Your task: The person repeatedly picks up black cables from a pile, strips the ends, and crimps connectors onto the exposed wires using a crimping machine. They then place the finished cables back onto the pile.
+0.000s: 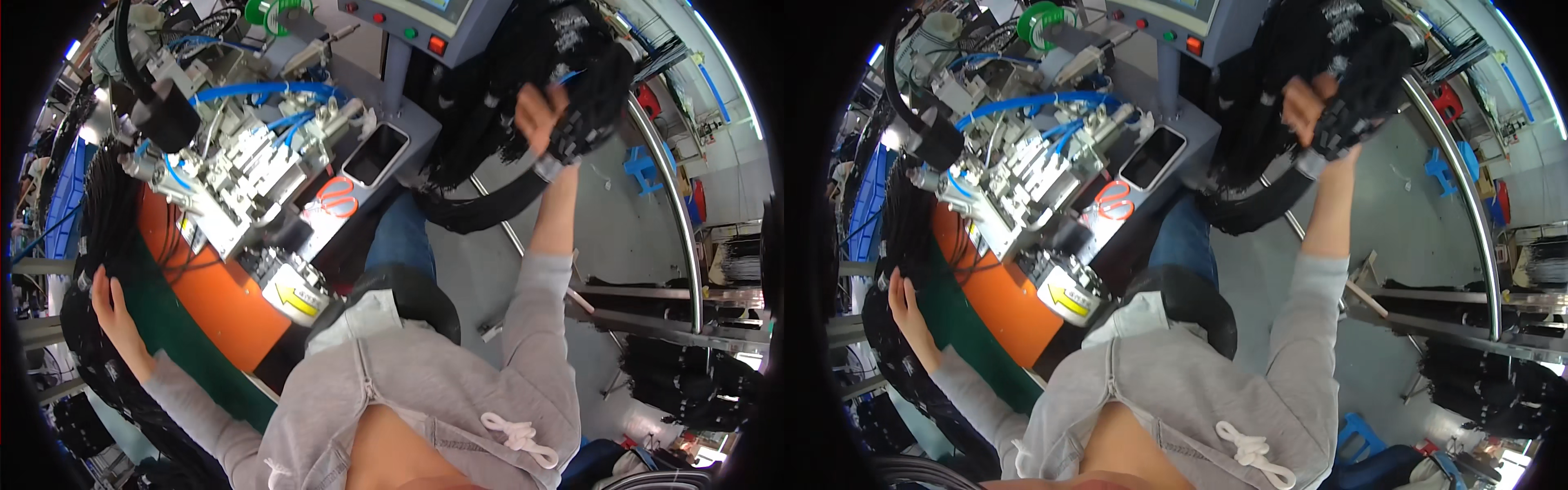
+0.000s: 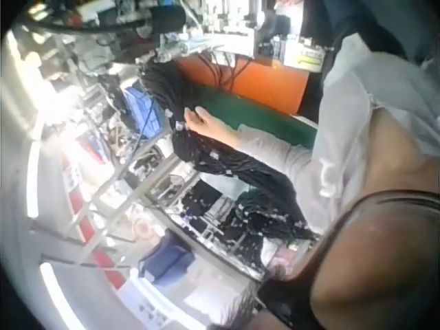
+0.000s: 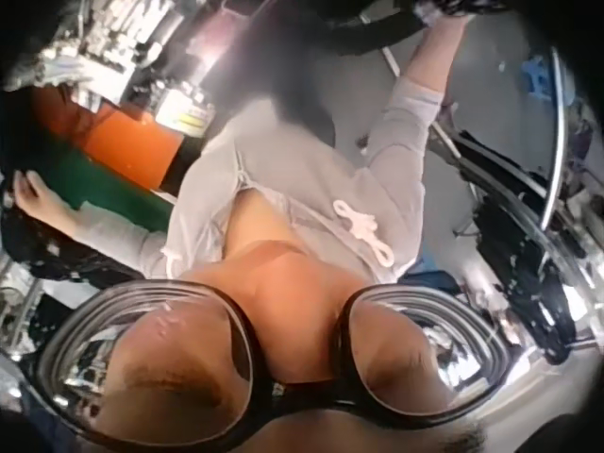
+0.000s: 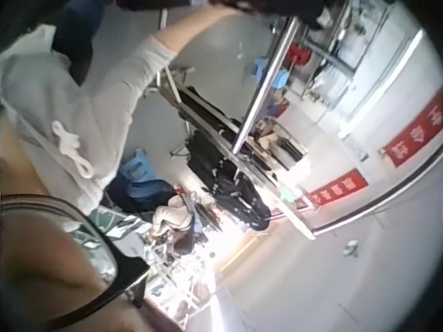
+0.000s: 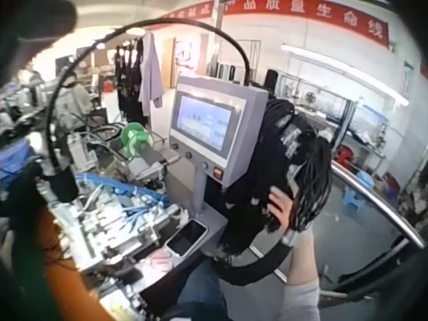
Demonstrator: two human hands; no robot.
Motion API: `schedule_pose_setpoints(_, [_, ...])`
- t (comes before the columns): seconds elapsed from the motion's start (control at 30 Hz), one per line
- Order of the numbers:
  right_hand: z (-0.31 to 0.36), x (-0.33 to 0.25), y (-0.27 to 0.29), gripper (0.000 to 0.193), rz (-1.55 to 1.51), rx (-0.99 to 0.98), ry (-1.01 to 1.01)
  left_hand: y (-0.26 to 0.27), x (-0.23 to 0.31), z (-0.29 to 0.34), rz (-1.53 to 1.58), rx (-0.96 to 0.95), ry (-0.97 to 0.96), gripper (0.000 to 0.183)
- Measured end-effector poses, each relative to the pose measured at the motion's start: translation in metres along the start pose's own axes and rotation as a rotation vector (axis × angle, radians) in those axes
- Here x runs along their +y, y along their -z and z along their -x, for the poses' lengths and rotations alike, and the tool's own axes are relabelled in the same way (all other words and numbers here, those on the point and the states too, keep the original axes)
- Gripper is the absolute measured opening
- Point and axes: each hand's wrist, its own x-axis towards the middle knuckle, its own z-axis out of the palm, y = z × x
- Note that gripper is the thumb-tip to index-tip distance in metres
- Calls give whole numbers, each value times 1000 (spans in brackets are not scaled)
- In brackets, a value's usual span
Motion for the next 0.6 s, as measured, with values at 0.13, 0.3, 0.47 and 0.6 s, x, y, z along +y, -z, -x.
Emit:
schedule_pose_setpoints(0.13, [-17, -62, 2, 71, -547, -572, 37, -33, 40, -11, 80, -9, -72, 35])
schedule_pose_setpoints(0.3, [-6, -152, -34, 49, 142, 134, 220, -56, 91, 0, 92, -2, -253, 28])
schedule_pose_setpoints(0.47, [10, -174, -150, 61, 407, 151, 182, -107, 167, 19, 274, 28, -566, 30])
schedule_pose_setpoints(0.6, [31, -204, -260, 87, 639, -259, 31, -172, 221, 34, 604, -107, -867, 30])
